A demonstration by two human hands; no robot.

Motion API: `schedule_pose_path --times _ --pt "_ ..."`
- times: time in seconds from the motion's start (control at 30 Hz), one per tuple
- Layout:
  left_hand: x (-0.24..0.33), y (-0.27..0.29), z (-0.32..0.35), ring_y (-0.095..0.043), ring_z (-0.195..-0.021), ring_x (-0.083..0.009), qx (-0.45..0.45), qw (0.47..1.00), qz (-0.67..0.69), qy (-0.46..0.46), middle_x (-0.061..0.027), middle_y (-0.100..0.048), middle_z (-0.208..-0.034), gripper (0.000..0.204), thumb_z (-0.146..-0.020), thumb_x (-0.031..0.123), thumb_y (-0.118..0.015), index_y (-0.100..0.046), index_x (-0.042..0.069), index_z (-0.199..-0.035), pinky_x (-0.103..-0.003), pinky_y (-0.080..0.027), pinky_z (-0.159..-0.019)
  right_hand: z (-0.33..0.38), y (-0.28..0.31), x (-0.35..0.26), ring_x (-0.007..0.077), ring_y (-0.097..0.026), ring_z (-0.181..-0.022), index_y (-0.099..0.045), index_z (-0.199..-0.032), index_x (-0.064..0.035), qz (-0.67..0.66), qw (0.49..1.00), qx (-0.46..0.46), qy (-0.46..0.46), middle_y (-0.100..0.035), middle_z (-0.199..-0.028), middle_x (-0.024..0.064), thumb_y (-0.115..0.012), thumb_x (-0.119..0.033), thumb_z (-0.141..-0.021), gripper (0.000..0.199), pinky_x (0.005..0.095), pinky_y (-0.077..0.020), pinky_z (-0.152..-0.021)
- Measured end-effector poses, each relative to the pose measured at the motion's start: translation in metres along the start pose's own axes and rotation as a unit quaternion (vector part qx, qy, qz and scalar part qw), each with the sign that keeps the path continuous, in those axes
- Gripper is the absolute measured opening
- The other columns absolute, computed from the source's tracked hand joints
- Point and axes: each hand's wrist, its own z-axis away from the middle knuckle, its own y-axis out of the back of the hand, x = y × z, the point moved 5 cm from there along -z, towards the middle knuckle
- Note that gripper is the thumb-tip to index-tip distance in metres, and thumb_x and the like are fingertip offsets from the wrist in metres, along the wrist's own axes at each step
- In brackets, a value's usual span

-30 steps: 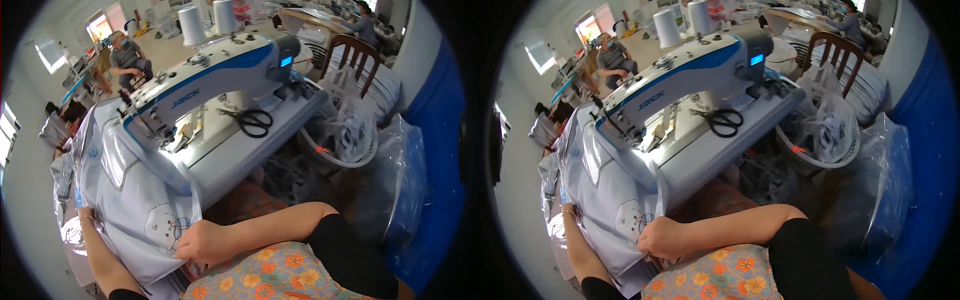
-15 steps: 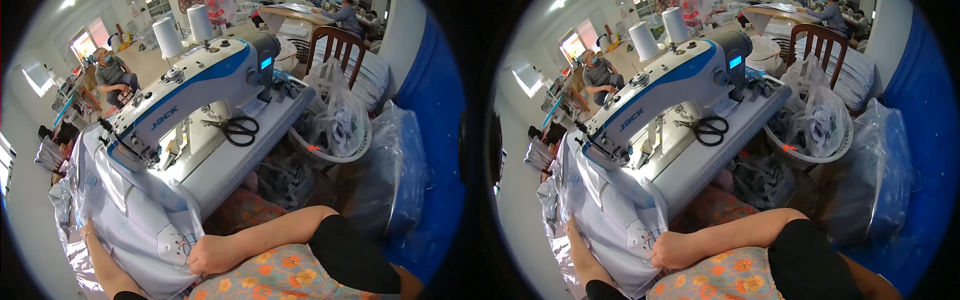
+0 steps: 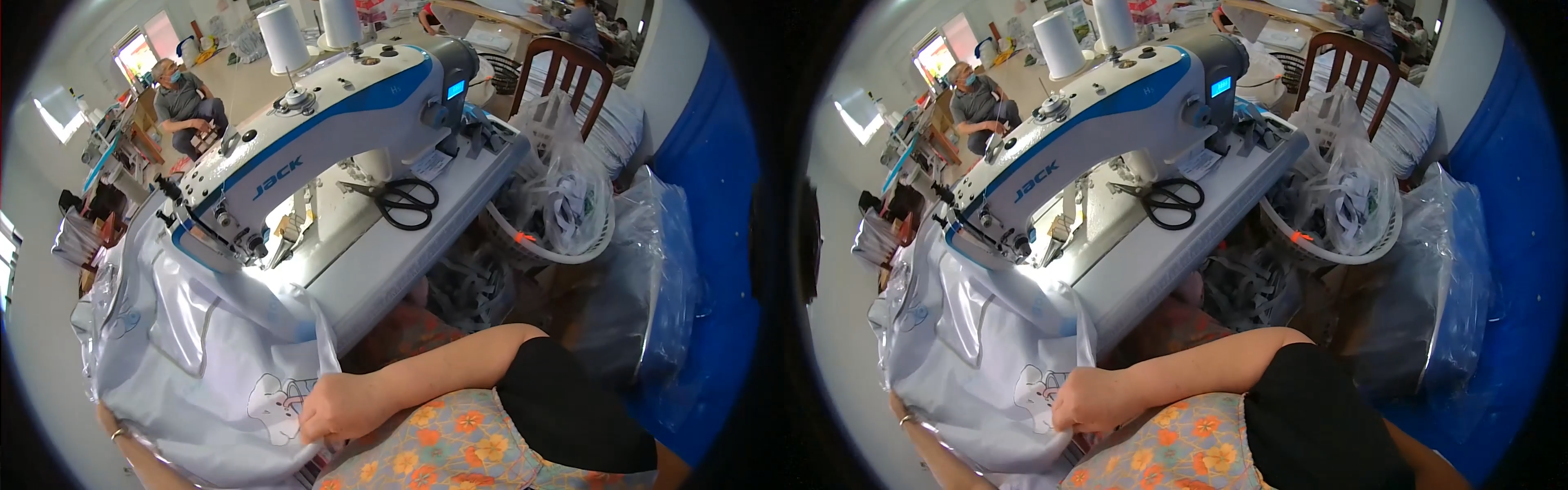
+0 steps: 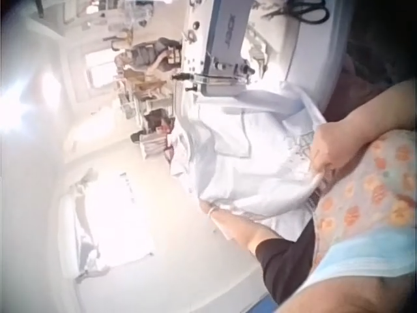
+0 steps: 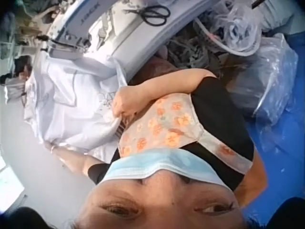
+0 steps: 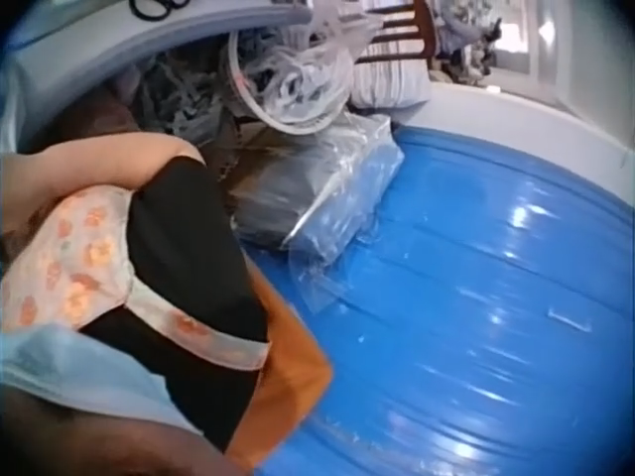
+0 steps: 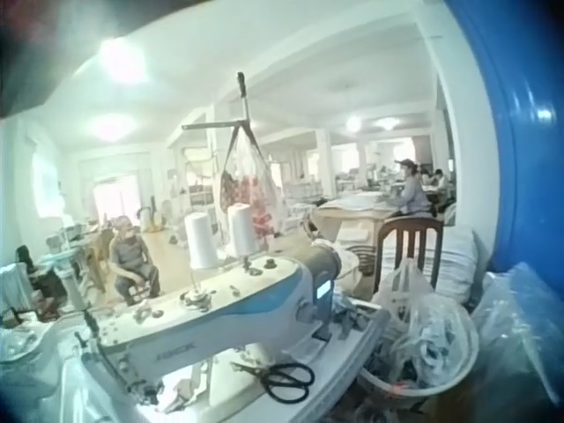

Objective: Sewing together fabric and plastic components to assemble a product using an industrial sewing machine.

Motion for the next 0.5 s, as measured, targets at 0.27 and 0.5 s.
schedule_pose_path --times 0.27,0.5 --pt "-0.076 0.187 0.095 -0.063 -0.102 -0.0278 0.083 0.950 0.286 0.096 -0.0164 -0.063 -0.120 0.041 -0.098 0.025 -0.055 -0.056 -0.001 -0.129 -0.042 -0.055 -0.084 -0.023 0.054 -0.021 0.0329 -0.067 -0.077 -0.068 -0.092 -0.0074 -0.036 0.984 0.176 0.000 -0.068 -0.084 0.0098 -0.071 -0.007 -0.078 0.014 0.0413 -0.0540 -0.067" --pt "-0.139 0.361 0.269 -0.061 -0.107 -0.0244 0.170 0.907 0.344 0.173 -0.0132 -0.062 -0.122 0.040 -0.101 0.026 -0.049 -0.058 -0.001 -0.129 -0.038 -0.051 -0.093 0.036 0.016 -0.021 0.0241 -0.069 -0.107 -0.072 -0.110 -0.0080 -0.171 0.978 -0.053 -0.110 -0.074 -0.111 0.0057 -0.064 -0.014 -0.093 0.019 0.0431 -0.0486 -0.101"
